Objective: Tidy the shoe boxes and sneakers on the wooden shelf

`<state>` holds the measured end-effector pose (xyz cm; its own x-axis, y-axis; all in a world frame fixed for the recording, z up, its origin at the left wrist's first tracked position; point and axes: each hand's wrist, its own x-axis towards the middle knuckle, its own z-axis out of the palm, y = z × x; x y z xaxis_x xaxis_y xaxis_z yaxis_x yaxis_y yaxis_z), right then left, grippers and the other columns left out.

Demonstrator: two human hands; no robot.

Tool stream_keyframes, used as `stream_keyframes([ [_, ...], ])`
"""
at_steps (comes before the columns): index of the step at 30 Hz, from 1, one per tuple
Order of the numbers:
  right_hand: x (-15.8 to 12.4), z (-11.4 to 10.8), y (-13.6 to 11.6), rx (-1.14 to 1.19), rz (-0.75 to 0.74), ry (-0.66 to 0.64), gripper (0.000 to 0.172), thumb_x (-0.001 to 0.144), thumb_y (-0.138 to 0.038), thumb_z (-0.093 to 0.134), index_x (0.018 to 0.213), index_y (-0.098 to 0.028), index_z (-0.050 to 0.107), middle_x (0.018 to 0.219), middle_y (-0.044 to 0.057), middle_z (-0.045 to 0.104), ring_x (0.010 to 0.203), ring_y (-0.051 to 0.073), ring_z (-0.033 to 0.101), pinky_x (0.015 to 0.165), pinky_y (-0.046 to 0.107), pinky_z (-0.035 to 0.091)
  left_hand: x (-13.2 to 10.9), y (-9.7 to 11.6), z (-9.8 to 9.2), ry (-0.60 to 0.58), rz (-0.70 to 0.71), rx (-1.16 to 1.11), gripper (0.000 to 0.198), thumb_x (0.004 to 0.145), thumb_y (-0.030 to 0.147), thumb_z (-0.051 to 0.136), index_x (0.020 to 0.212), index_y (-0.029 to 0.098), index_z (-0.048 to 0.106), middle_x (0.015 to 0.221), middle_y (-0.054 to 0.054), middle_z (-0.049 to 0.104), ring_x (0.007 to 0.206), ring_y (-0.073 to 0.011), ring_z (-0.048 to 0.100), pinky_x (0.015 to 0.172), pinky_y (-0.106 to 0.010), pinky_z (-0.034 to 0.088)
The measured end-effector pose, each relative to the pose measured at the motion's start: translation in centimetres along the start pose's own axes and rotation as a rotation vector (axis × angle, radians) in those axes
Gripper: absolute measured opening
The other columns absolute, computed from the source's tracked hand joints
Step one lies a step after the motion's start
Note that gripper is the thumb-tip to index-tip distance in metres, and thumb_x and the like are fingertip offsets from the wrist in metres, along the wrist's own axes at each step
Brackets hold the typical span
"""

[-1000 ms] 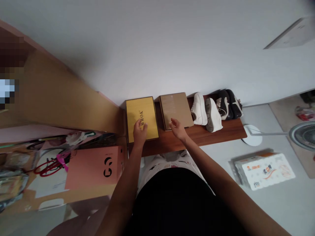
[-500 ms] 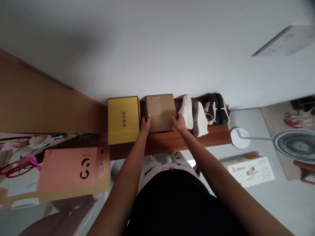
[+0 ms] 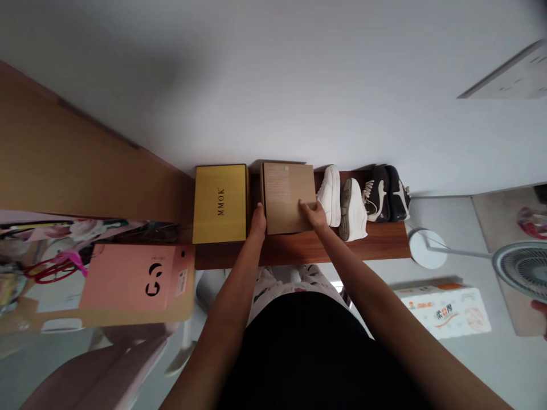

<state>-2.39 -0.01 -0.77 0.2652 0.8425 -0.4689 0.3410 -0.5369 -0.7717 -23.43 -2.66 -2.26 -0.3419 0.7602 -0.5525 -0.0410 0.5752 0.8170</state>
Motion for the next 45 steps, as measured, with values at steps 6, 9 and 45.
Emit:
stream_keyframes([
  [6, -1.7, -1.0, 1.1, 0.384, -0.024, -0.158, 0.070, 0.074, -0.071, 0.069, 0.119, -0.018, 0.064, 0.117, 0.012, 0.075, 0.111, 0.028, 0.070, 0.099, 0.044, 0.055, -4.9, 2.6, -3.4, 0.014, 0.232, 0.005, 0.052, 0.092, 0.053, 0.062, 0.134, 0.022, 0.062, 0.140, -0.010, 0.062, 0.136, -0.0248, 0.052, 0.118, -0.039, 0.036],
  [9, -2.4, -0.6, 1.2, 0.477, -0.020, -0.255, 0.072, 0.075, -0.076, 0.065, 0.119, -0.019, 0.064, 0.114, 0.011, 0.076, 0.108, 0.028, 0.071, 0.096, 0.044, 0.057, -6.7, 3.7, -4.7, -0.113, 0.246, -0.086, 0.060, 0.085, 0.052, 0.072, 0.136, 0.023, 0.061, 0.135, -0.009, 0.066, 0.130, -0.0262, 0.058, 0.114, -0.041, 0.043],
  [45, -4.9, -0.7, 0.7, 0.391, -0.194, -0.239, 0.086, 0.083, -0.066, 0.062, 0.153, -0.021, 0.042, 0.139, 0.011, 0.062, 0.135, 0.026, 0.054, 0.116, 0.046, 0.040, -3.1, -0.3, -1.1, 0.101, 0.115, 0.094, 0.060, 0.093, 0.058, 0.055, 0.138, 0.018, 0.057, 0.154, -0.016, 0.048, 0.147, -0.0253, 0.040, 0.122, -0.040, 0.028],
])
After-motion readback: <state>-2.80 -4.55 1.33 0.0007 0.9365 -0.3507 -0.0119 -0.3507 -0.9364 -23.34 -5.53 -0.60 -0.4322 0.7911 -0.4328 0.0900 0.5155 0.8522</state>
